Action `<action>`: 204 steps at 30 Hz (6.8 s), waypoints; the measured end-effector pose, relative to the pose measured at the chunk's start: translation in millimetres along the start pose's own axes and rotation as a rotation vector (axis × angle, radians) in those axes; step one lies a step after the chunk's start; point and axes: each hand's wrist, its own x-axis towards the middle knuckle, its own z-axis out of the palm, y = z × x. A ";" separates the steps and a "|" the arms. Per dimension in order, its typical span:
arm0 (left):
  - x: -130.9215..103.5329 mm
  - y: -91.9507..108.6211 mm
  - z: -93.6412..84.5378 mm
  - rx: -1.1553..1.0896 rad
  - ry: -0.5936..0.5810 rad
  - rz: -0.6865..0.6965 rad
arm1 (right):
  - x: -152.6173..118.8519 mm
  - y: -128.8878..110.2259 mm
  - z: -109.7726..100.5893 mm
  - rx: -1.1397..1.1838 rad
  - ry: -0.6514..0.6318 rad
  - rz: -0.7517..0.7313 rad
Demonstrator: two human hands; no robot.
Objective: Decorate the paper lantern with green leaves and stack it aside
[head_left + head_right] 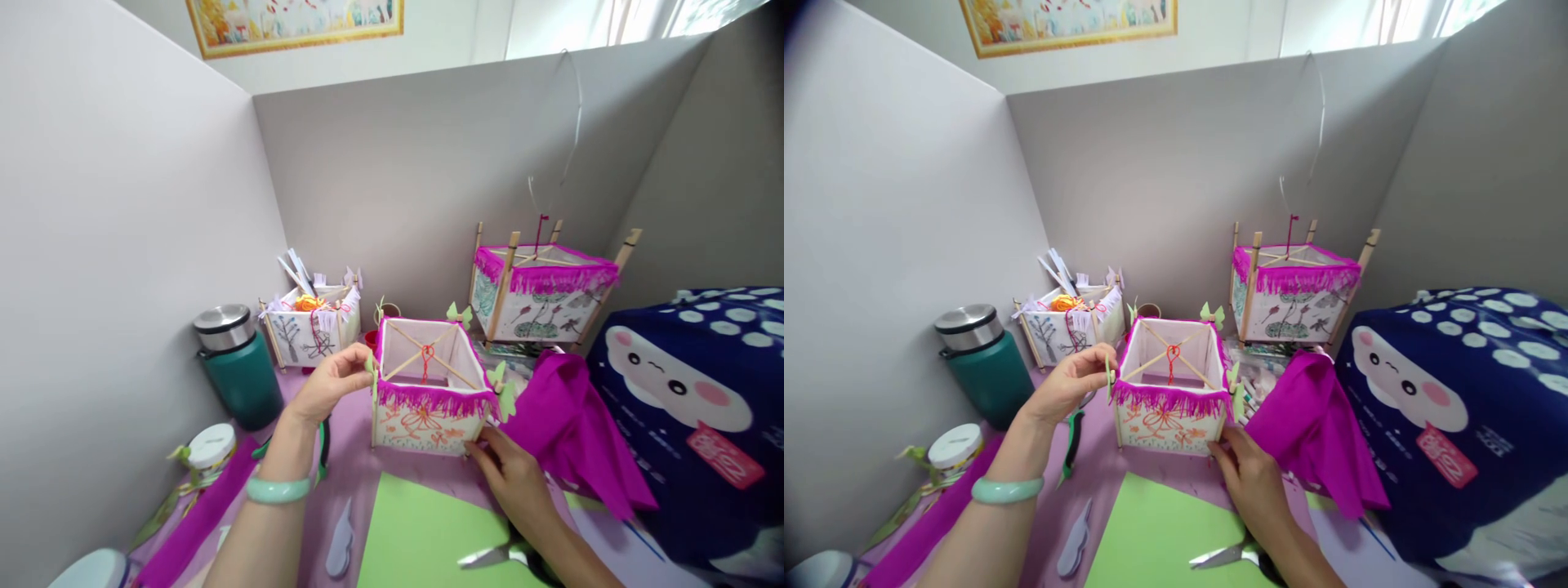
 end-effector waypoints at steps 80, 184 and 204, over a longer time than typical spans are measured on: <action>-1.4 4.0 3.6 0.209 0.060 -0.088 | 60.2 -45.4 -50.6 0.341 0.349 -0.005; 105.9 -29.9 -24.0 0.307 0.579 -0.079 | 184.5 -11.5 -38.7 0.086 0.073 0.152; 106.2 -46.9 -19.2 0.120 0.473 -0.061 | 203.3 -10.7 -22.3 0.003 0.136 0.118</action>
